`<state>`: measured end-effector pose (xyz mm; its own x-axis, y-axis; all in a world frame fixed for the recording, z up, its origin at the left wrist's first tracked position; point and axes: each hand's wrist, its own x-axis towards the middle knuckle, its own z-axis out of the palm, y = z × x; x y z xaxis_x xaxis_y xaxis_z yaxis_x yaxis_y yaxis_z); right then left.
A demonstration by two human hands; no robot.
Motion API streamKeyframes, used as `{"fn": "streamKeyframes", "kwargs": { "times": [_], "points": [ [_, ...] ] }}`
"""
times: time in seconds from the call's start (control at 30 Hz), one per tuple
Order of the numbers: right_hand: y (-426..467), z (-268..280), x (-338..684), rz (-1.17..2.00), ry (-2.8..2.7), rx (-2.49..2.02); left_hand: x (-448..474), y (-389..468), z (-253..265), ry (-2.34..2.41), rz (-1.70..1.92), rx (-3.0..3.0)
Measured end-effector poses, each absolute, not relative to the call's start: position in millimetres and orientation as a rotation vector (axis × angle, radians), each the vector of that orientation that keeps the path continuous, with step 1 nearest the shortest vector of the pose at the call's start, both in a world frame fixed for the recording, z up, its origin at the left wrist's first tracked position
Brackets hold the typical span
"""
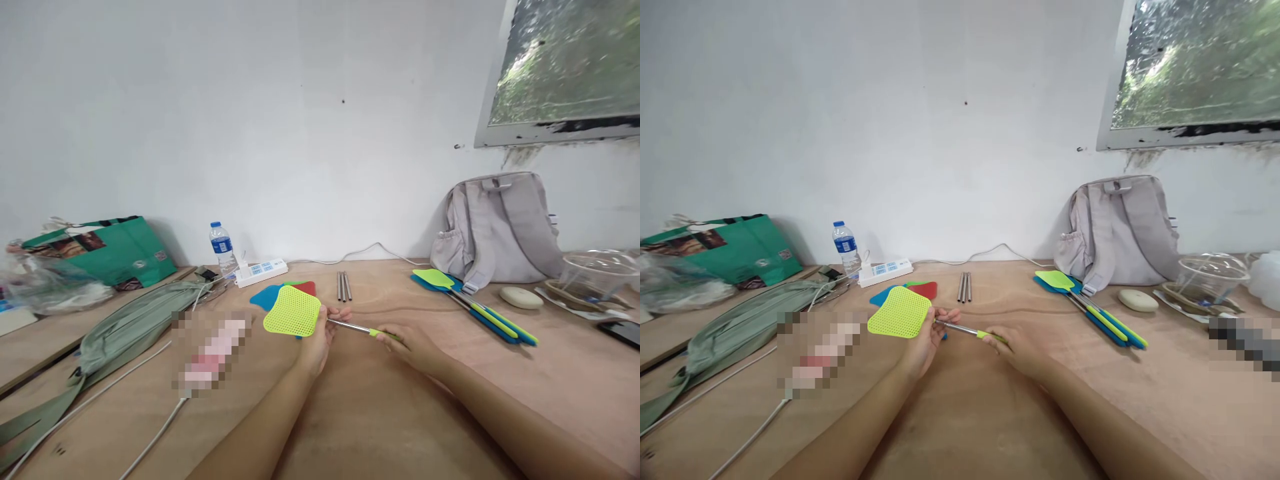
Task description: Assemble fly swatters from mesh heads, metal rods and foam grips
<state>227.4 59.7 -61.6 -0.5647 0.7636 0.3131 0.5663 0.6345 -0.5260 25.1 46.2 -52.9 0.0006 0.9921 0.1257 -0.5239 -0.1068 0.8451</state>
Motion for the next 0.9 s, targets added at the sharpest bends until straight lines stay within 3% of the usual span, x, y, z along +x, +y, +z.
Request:
{"fn": "streamKeyframes", "kwargs": {
  "times": [0.23,0.4,0.9],
  "points": [
    [65.0,-68.4,237.9,0.059,-2.343,-1.054,23.4,45.9,-48.0,0.679,1.527,0.869],
    [71.2,-66.8,246.4,0.006,-2.362,-1.029,23.0,46.4,-47.0,0.682,1.546,0.861],
    [83.5,-59.4,265.4,1.192,-2.264,-0.978,12.2,51.1,-43.2,0.685,1.589,0.847]
  ]
}}
